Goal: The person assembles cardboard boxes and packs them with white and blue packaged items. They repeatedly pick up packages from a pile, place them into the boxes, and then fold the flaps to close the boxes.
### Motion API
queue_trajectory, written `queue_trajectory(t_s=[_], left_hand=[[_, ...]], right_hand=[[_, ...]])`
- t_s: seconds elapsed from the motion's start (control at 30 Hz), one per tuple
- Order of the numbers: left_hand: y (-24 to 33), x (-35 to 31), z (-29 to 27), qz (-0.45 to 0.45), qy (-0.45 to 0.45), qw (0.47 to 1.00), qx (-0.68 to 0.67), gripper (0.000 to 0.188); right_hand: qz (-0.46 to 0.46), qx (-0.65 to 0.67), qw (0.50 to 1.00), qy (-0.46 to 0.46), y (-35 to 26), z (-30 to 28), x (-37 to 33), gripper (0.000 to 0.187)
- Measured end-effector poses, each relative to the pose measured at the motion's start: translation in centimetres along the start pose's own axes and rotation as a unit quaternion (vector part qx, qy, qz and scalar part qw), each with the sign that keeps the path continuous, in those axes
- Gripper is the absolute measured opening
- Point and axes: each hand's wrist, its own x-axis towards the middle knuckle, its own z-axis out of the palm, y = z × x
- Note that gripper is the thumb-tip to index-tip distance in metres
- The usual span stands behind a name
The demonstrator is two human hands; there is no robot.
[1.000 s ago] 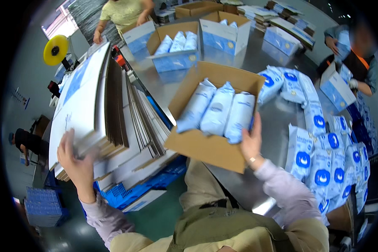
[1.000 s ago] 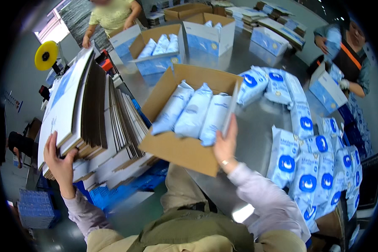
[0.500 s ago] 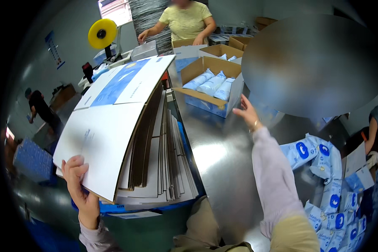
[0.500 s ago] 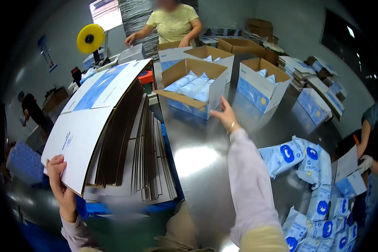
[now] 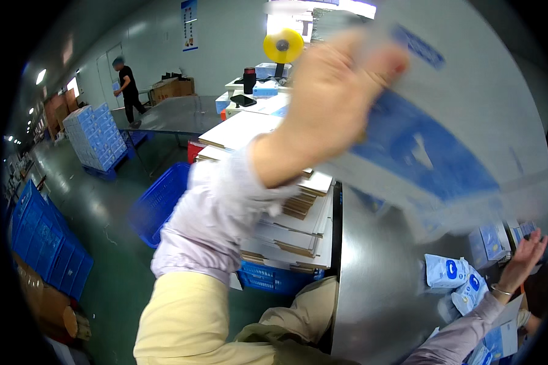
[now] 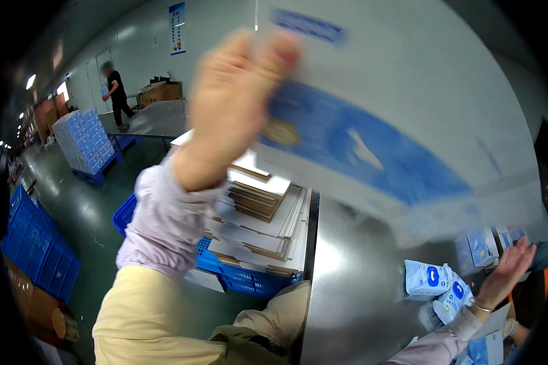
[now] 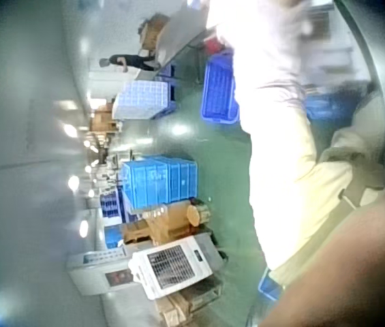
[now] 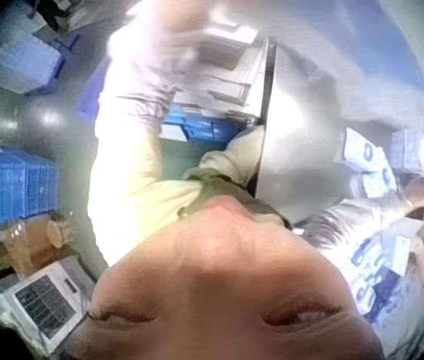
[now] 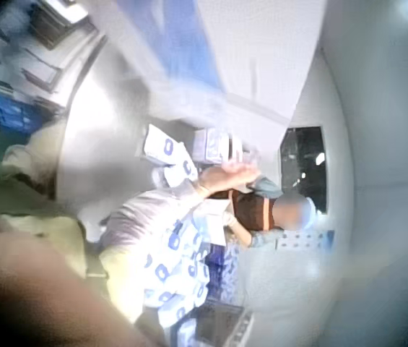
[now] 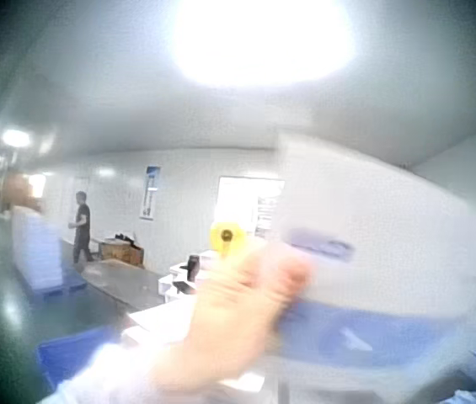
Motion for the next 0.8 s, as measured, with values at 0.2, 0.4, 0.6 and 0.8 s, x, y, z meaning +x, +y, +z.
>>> queue_trajectory(t_s=[0.2,0.4,0.6,0.8], left_hand=[[-6.7,-9.6,6.4,-0.175,-0.041,0.935,-0.306,0.031],[-11.5,-19.9,9.7,-0.423,-0.088,0.839,-0.332,0.015],[-10.5,-19.4,7.4,-0.452,0.001,0.857,-0.248,0.022],[-6.9,-21.8,10.1,-0.345,-0.281,0.832,-0.331,0.058]], right_hand=[[0.153,-0.092,0.977,-0.116,-2.7,-11.5,-3.3,0.045],[0.220,-0.224,0.948,0.046,-0.6,-16.8,-12.0,0.015],[0.207,-0.141,0.965,-0.083,-5.5,-9.4,-14.1,0.031],[-0.055,-0.464,0.857,-0.217,-2.6,-0.7,-18.7,0.077]])
